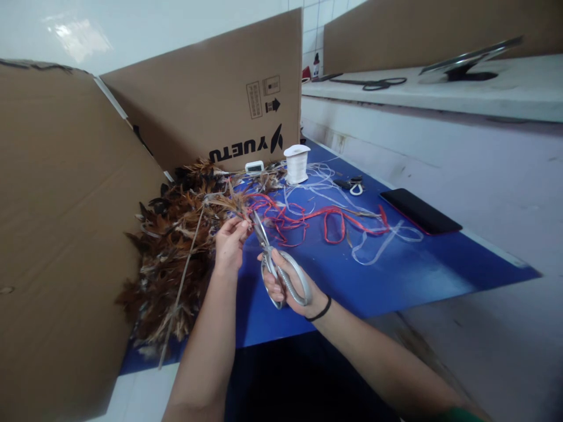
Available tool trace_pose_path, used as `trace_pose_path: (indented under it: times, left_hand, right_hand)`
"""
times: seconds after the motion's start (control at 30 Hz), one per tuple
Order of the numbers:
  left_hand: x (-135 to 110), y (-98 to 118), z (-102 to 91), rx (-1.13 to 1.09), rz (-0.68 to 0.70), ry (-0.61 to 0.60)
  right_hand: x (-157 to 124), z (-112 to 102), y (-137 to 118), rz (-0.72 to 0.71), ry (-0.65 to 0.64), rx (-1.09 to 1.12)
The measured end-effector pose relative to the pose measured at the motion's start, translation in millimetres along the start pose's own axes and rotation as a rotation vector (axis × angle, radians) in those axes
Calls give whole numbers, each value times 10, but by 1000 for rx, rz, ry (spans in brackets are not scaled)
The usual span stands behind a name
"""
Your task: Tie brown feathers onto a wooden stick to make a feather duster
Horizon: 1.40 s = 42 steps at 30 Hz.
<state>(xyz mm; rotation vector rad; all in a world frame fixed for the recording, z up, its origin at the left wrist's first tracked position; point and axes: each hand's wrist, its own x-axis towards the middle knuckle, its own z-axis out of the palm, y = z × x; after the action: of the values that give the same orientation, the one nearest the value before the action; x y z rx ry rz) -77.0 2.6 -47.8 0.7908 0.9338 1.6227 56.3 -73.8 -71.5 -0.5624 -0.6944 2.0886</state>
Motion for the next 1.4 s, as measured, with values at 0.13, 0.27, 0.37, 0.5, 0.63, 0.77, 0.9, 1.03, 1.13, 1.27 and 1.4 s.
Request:
trace_pose_path:
  times: [0.13, 0.27, 0.37, 0.5, 0.63, 0.77, 0.9, 1.03, 1.13, 1.27, 1.4]
  left_hand:
    - [-1, -25, 6, -3, -23, 1]
    - [-8, -42, 9, 4, -30, -23]
    - [-7, -53, 8, -1, -43, -35]
    - [3, -67, 0, -20, -58, -34]
    - [6, -73, -8, -29, -59, -43]
    - [4, -71, -7, -36, -73, -25]
    - [3, -72, 2, -46, -78, -27]
    - [-1, -77, 3, -55, -81, -33]
    - [-2, -83, -2, -57, -81, -46]
    - [-1, -91, -5, -49, -88, -73]
    - [-3, -100, -3, -48, -105, -83]
  right_hand:
    - [-6, -7, 5, -17, 23, -22]
    - [-10, -11, 4, -12, 46, -41]
    - [-8, -12, 8, -11, 70, -50]
    - [-12, -16, 10, -19, 91, -73]
    - [-15, -28, -11, 14, 75, -57]
    - [-19, -36, -29, 46, 32, -29]
    - [-40, -26, -36, 64, -18, 13]
    - [-55, -13, -39, 70, -30, 37]
    - [-47, -11, -29, 56, -17, 37]
    - [-26, -18, -8, 6, 11, 22]
    - [-28, -27, -4, 5, 53, 15]
